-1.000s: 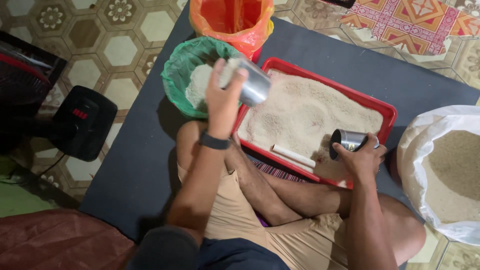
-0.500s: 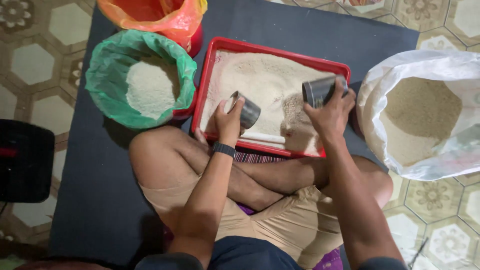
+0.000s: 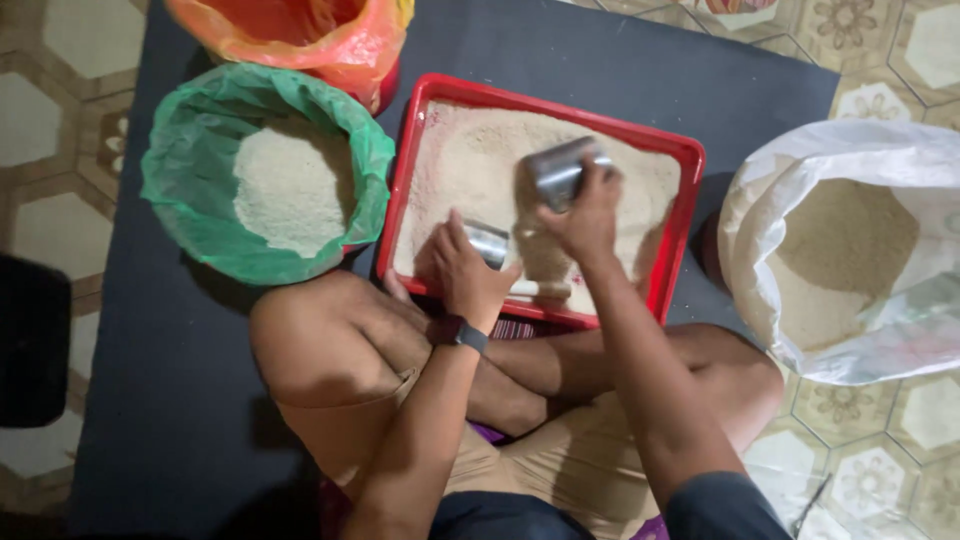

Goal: Scooping rice from bags and a tray using metal cups and pouring it back into containers.

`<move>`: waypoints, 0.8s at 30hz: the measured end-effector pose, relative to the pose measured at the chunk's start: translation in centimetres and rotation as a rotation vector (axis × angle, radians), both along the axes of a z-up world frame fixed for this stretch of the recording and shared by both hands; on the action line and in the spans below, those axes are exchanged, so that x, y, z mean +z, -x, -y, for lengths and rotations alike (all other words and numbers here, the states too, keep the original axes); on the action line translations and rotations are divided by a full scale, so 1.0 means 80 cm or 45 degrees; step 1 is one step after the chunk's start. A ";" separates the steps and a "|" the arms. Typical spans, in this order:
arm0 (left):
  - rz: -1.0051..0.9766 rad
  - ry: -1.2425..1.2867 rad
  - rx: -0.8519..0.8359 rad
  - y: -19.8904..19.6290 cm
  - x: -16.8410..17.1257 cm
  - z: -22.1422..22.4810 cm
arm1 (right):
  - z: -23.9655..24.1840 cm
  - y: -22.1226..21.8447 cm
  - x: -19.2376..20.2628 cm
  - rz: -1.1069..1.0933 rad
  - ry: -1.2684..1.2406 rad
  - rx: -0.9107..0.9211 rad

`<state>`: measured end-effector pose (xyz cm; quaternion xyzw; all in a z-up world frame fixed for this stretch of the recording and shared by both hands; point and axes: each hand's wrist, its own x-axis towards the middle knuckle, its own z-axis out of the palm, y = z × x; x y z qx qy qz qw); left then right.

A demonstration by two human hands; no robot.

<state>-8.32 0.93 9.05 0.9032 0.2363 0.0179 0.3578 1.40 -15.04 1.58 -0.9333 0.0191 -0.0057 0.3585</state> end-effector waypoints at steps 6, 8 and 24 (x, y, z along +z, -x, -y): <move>0.079 0.081 -0.104 0.001 -0.031 0.005 | -0.018 0.019 0.053 -0.229 -0.105 0.147; 0.056 0.243 -0.103 -0.002 -0.052 0.000 | -0.003 0.021 0.051 -0.276 -0.241 0.103; -0.223 0.369 0.313 0.005 0.006 -0.058 | 0.092 0.062 -0.033 0.142 0.018 -0.729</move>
